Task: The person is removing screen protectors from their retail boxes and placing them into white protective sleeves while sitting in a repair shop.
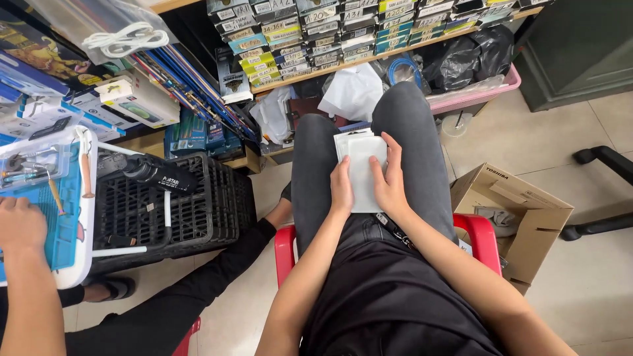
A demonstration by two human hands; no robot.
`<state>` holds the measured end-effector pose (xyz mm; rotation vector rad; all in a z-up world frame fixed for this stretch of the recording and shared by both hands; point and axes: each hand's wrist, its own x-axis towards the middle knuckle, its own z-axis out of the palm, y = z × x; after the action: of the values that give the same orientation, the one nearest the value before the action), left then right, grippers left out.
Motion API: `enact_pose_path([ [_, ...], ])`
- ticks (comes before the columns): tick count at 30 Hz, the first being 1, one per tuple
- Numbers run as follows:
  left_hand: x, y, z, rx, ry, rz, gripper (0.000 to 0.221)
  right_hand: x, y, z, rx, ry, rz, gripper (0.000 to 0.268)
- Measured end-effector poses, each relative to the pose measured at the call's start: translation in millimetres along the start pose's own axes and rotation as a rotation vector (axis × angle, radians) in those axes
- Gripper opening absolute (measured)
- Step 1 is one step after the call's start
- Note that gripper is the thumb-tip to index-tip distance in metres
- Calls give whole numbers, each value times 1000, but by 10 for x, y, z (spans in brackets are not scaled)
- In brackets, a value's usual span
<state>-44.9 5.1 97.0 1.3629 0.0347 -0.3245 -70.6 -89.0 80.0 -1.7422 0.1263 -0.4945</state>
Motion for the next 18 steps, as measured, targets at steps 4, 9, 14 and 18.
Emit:
enact_pose_path([
  [4,40,-77,-66,12,15,19,69,19,-72,-7,6,-22,1,48],
  [9,16,-7,-37,22,-57,93,68,126,109,-115,4,-50,62,43],
  [14,113,-160,-33,75,-111,143,65,238,636,-232,-37,-29,117,33],
  [18,246,-350,-99,104,-124,118,64,310,985,-328,-61,34,137,28],
])
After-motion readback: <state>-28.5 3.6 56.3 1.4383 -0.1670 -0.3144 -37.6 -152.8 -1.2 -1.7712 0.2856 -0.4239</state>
